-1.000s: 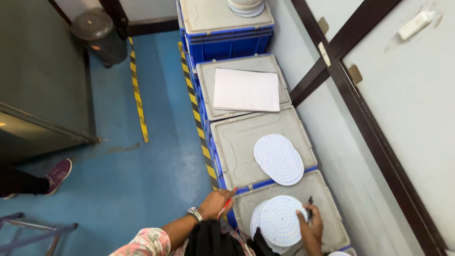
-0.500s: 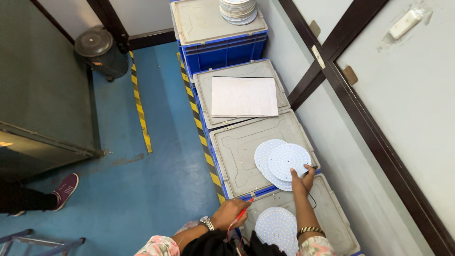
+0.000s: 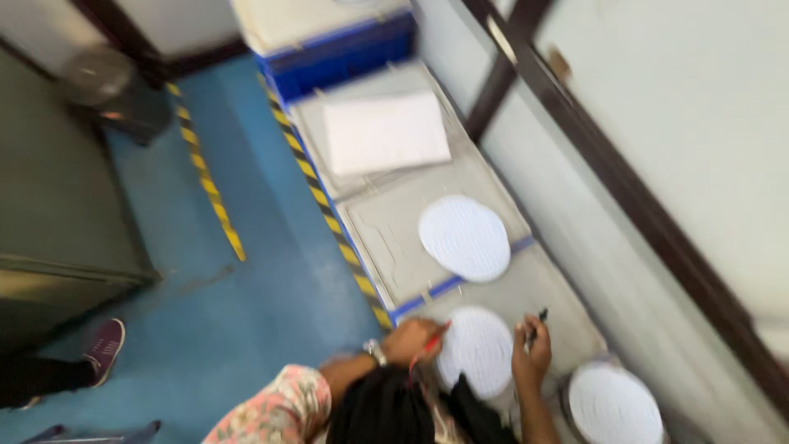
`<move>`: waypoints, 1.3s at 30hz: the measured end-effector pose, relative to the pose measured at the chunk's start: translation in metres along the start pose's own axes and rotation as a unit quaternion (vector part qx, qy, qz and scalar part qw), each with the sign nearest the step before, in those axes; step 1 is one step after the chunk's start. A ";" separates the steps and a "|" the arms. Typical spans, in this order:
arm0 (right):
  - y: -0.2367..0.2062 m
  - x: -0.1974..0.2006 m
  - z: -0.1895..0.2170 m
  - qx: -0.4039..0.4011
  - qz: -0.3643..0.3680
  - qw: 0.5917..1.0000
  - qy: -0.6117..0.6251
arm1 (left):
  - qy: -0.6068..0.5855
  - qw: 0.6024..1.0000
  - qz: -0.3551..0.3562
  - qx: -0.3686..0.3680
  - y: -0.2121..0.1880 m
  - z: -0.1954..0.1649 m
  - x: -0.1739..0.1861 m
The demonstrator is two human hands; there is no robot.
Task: The person repeatedly tests circular LED modules by connecting red and black probes to contact points on each unit. After each test, the person moves the tested module aside and picks up the next one from a stack. The process continues across multiple units on a workbench.
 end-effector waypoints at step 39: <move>-0.154 0.067 0.043 0.024 0.035 0.996 -0.083 | 0.005 0.997 0.065 0.032 0.008 -0.060 -0.055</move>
Point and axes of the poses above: each hand's wrist, its own y-axis towards the middle knuckle, its own x-axis out of the back of the hand, z = x × y, the point moved 3 cm from there along y, towards the middle knuckle, and after that the axes turned 12 degrees about -x, right-handed, at the moved point
